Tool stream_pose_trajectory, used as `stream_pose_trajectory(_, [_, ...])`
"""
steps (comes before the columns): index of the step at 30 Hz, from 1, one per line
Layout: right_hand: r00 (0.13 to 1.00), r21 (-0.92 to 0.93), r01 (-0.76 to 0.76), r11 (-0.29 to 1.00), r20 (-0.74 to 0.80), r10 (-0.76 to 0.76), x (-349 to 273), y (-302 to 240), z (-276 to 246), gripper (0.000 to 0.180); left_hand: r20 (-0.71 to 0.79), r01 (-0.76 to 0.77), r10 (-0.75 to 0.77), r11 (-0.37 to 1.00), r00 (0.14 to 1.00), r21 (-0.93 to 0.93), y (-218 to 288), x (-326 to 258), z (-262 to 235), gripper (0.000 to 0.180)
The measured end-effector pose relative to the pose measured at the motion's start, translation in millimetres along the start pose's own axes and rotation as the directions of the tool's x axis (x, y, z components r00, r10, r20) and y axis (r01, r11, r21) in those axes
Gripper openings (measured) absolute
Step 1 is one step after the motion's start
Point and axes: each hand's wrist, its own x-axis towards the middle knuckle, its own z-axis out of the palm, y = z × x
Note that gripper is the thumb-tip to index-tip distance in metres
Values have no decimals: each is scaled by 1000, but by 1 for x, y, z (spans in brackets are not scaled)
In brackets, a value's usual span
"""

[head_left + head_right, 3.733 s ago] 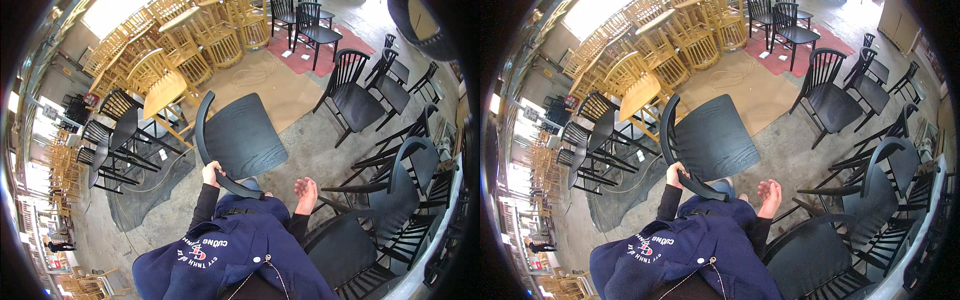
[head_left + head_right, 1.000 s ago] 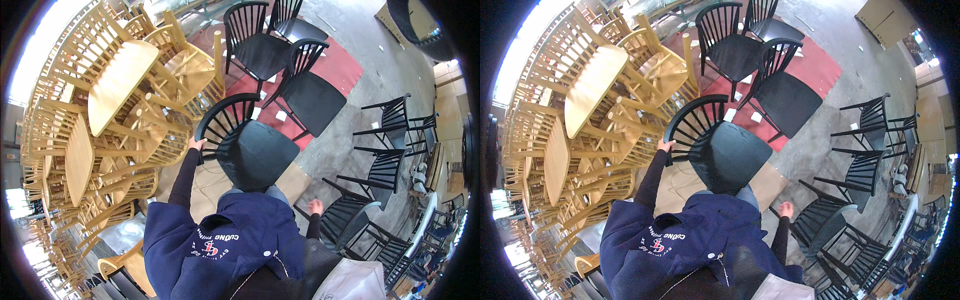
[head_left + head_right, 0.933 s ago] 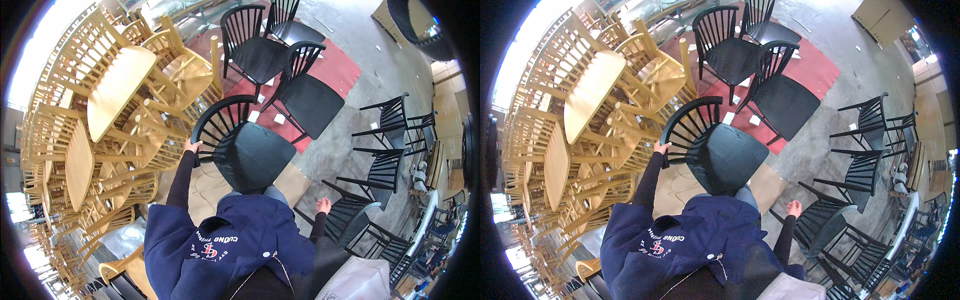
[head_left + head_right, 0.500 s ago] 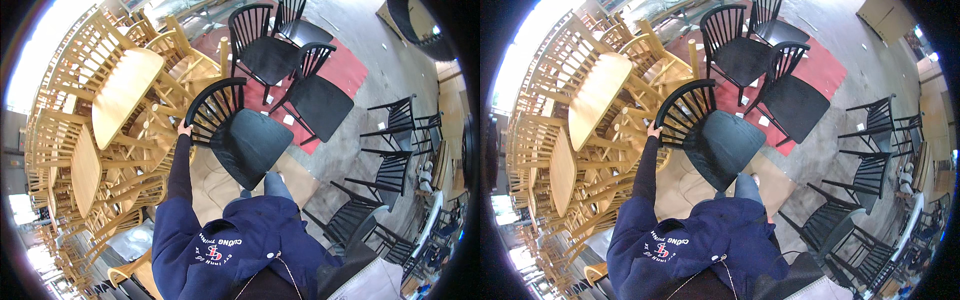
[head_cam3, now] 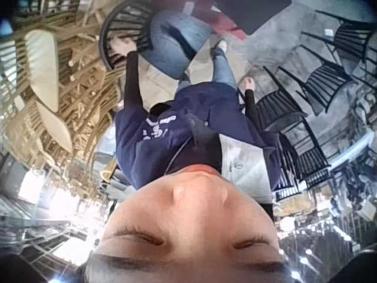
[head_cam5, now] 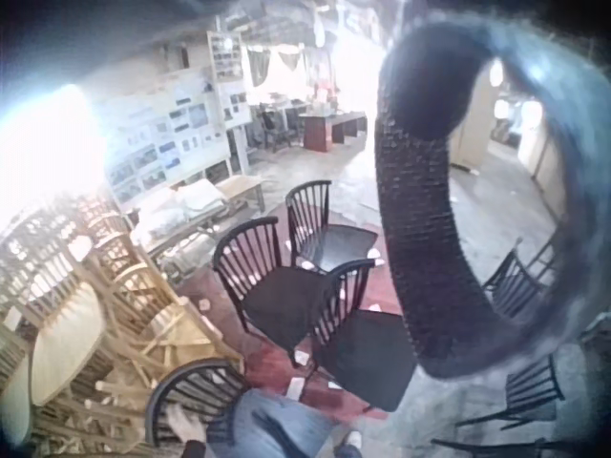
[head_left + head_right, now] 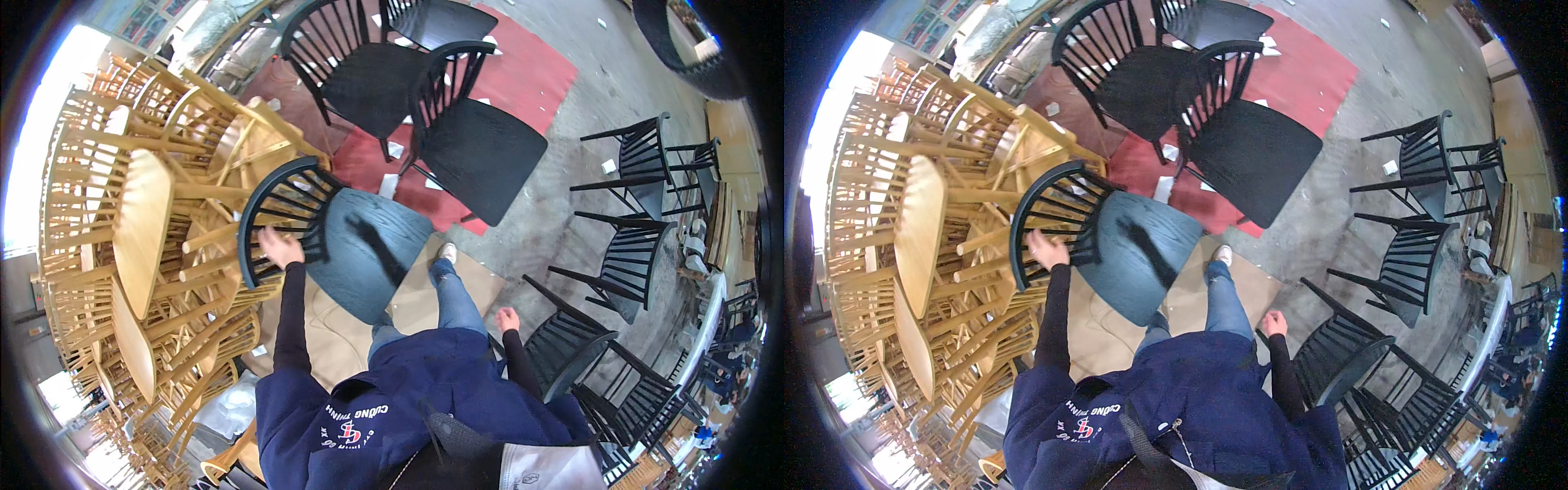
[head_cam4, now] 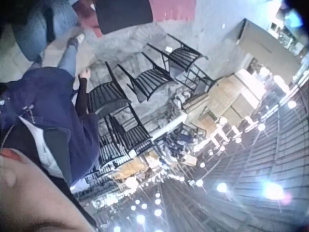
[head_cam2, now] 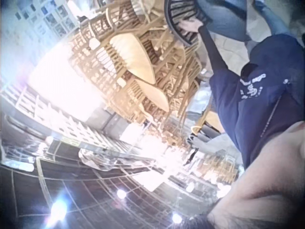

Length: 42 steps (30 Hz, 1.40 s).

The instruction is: The person picks up black wooden chairs from a stack and places them upright around a white table. They move multiple chairs one at a time, positioning them in a circular arrangement on the floor.

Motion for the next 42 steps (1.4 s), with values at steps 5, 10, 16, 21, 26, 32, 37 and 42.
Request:
stream_pose_trajectory(5, [987,-33,13,999,162,-8,51,-93,-45,16,274,-172,289,908,917,-383,198,28,76,38])
stream_pose_trajectory(10, [999,64,-15,998,43,12,86,-137,-95,15,422,59,206,842,883,-536,336,77,145,41])
stream_pose_trajectory(16, [966,182,-232,956,-74,249,112,-73,-125,18,511,179,85,877,855,-445,390,104,201,61])
stream_pose_trajectory(21, [974,257,-209,943,-27,223,77,-2,-129,16,719,473,-8,759,695,-448,379,139,258,57])
stream_pose_trajectory(26, [818,260,-555,790,-1,575,63,-17,-133,16,929,806,86,473,361,-357,377,161,263,53])
stream_pose_trajectory(32, [728,456,-508,731,-226,647,155,-112,-107,15,987,953,143,283,73,-112,390,169,226,57])
stream_pose_trajectory(37, [984,226,-177,958,8,180,254,-239,-62,20,981,977,-131,173,146,-123,458,161,198,49])
stream_pose_trajectory(42, [994,280,-108,954,45,100,335,-334,-40,13,958,973,-216,171,188,-152,547,204,210,35])
